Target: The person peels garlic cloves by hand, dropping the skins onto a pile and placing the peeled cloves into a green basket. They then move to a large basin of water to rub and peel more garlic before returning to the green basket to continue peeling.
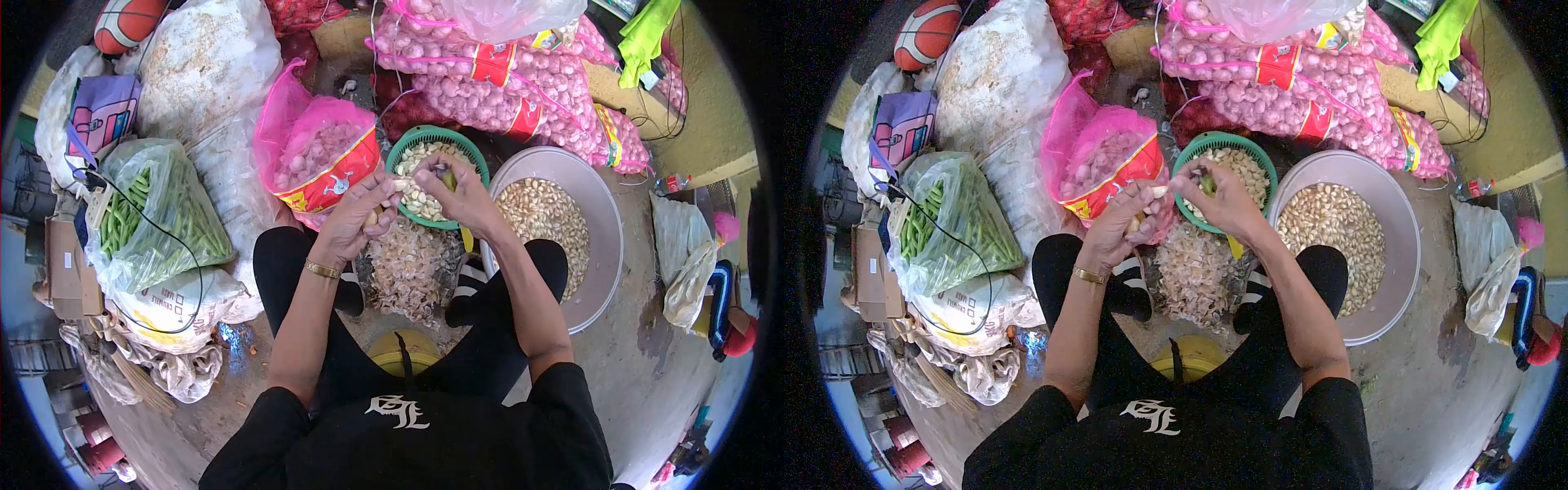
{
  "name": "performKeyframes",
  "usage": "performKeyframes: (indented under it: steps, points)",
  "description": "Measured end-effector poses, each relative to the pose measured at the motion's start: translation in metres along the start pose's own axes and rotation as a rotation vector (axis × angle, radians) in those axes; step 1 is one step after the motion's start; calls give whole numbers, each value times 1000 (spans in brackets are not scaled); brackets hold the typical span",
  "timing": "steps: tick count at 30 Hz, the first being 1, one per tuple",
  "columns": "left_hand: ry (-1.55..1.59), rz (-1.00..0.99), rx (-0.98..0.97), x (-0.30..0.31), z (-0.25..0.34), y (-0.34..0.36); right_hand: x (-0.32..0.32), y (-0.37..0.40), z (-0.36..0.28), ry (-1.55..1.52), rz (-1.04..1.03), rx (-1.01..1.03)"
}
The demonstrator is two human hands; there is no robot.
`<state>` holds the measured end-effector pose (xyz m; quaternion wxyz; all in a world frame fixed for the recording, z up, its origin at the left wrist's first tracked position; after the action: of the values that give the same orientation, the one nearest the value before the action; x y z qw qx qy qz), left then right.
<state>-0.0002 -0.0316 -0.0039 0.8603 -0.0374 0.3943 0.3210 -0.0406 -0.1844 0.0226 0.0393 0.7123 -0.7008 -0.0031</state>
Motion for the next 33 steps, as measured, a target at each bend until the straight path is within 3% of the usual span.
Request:
performKeyframes:
  steps: [3,6,8,17,33]
  points:
    - [-25,-16,-13,-1,3,3,-2,0,7,102,18,27]
    - [-32,-27,23,-4,2,5,-12,1,5,-12,-29,53]
    - [-23,-31,36,-2,-1,4,-14,1,3,164,-66,181]
    - [-38,-29,77,-6,-1,3,-17,4,-5,297,-102,222]
    - [76,-147,109,-5,-9,-1,-20,5,-3,107,-114,156]
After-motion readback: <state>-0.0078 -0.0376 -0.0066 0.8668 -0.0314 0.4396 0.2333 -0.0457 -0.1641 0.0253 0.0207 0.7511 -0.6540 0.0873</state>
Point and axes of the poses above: each hand's wrist, its own y-axis away from the middle knuckle, its own x-axis out of the back of the hand, z = x × y, the point moved 6 cm from there along -y, towards the middle knuckle, and after that the axes turned 2 degrees about -z, right-handed, at the moved point
